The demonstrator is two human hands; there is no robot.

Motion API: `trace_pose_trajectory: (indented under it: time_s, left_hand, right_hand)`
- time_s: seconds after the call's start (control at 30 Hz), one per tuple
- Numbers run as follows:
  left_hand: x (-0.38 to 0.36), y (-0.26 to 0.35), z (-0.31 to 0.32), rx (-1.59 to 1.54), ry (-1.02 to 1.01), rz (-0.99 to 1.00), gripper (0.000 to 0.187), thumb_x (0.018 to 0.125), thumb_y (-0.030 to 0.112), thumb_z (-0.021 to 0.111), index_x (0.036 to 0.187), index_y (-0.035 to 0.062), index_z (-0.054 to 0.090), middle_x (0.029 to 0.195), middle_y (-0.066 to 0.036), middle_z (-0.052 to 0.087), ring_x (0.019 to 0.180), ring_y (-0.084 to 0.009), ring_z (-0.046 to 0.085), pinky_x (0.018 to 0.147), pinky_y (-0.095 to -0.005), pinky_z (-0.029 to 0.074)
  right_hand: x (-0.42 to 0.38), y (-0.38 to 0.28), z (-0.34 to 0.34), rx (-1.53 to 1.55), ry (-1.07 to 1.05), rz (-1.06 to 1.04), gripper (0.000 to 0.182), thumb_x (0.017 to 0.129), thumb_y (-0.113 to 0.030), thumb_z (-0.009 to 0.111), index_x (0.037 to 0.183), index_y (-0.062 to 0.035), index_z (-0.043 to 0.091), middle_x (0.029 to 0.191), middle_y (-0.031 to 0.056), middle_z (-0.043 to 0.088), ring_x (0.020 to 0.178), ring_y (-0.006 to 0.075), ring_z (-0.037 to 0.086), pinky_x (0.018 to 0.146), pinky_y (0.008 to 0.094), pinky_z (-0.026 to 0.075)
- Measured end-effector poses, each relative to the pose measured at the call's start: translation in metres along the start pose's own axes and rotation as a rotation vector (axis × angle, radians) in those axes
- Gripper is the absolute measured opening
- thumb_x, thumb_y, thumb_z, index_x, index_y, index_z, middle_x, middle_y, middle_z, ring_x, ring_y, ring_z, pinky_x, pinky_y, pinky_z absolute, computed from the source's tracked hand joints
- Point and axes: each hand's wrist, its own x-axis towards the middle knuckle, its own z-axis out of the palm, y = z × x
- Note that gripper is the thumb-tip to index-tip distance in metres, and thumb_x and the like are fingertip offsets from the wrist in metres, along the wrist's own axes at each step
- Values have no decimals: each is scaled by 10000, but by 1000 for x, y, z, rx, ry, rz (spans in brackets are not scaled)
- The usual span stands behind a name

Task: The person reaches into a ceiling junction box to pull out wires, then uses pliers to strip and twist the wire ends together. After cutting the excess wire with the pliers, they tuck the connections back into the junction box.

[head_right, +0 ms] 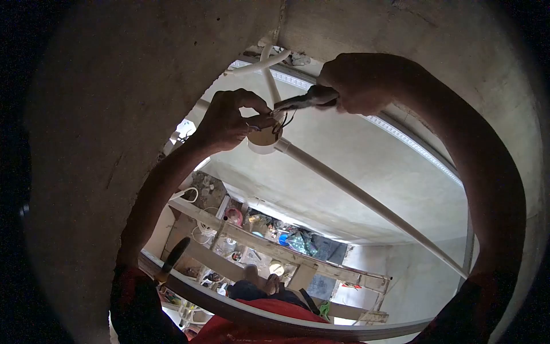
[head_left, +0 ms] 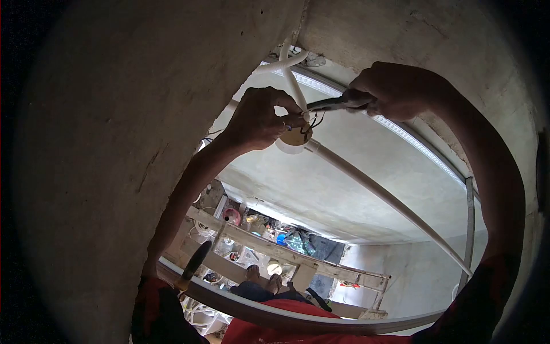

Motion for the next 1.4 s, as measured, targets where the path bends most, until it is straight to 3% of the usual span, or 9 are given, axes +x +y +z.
trace_pose_trajectory:
  time_s: [0.17,0.3,0.73,0.9,1.03,1.1,1.17,1.3,1.4]
  left_hand:
    - [3,-4,4,-64,52,58,191,825,222,832,909,53,803,914,-141,764,770,-257,720,734,-395,559]
    - [3,1,0,-73,33,-18,200,820,227,834,913,53,803,912,-143,764,770,-256,718,732,-390,555]
    - [3,-2,1,-14,7,-23,249,851,291,836,908,55,782,906,-104,769,837,-237,737,793,-379,564]
    - [1,0,1,8,14,-10,260,855,296,831,898,47,769,901,-101,764,837,-235,737,789,-378,568]
    - [1,1,0,-38,25,30,231,861,259,819,880,39,750,867,-98,745,839,-231,734,795,-384,568]
    - [2,-2,2,5,55,132,215,863,239,814,873,36,743,857,-100,738,813,-233,730,765,-377,569]
    - [5,-5,3,50,78,250,200,864,219,809,866,33,736,847,-101,731,787,-236,726,736,-371,569]
    - [9,-9,8,94,149,346,192,866,211,814,865,37,733,855,-97,737,731,-227,721,622,-341,548]
    - [6,-10,9,-46,20,120,182,895,222,801,884,49,748,887,-81,756,750,-190,725,639,-348,554]
  right_hand:
    - [-4,7,33,-579,734,-157,339,919,-147,710,1233,-62,617,1162,129,631,992,264,709,878,431,594]
    - [19,23,48,-848,1164,-336,320,937,-246,697,1179,-60,599,1097,77,609,1092,244,643,880,421,586]
    - [25,14,57,-800,1227,-247,408,814,-426,758,1039,-107,642,975,32,564,916,189,561,835,383,460]
    - [25,8,30,-947,1385,-451,347,833,-460,728,944,-140,655,902,15,525,896,205,561,790,424,495]
    - [7,4,35,-780,1034,-245,304,924,-419,693,990,-123,682,845,33,571,893,219,624,808,453,537]
    - [-7,-4,16,-110,105,-104,301,1001,-382,647,1005,-82,674,743,56,598,750,200,672,698,415,578]
    - [-7,6,11,490,-272,38,314,1033,-367,611,972,-61,649,711,75,642,543,169,643,429,338,493]
    - [7,8,9,278,-163,27,250,996,-302,662,1047,-61,706,762,72,707,684,204,701,631,396,562]
    - [-2,-1,17,19,36,-14,227,962,-266,711,1092,-81,735,813,73,744,799,231,727,779,430,561]
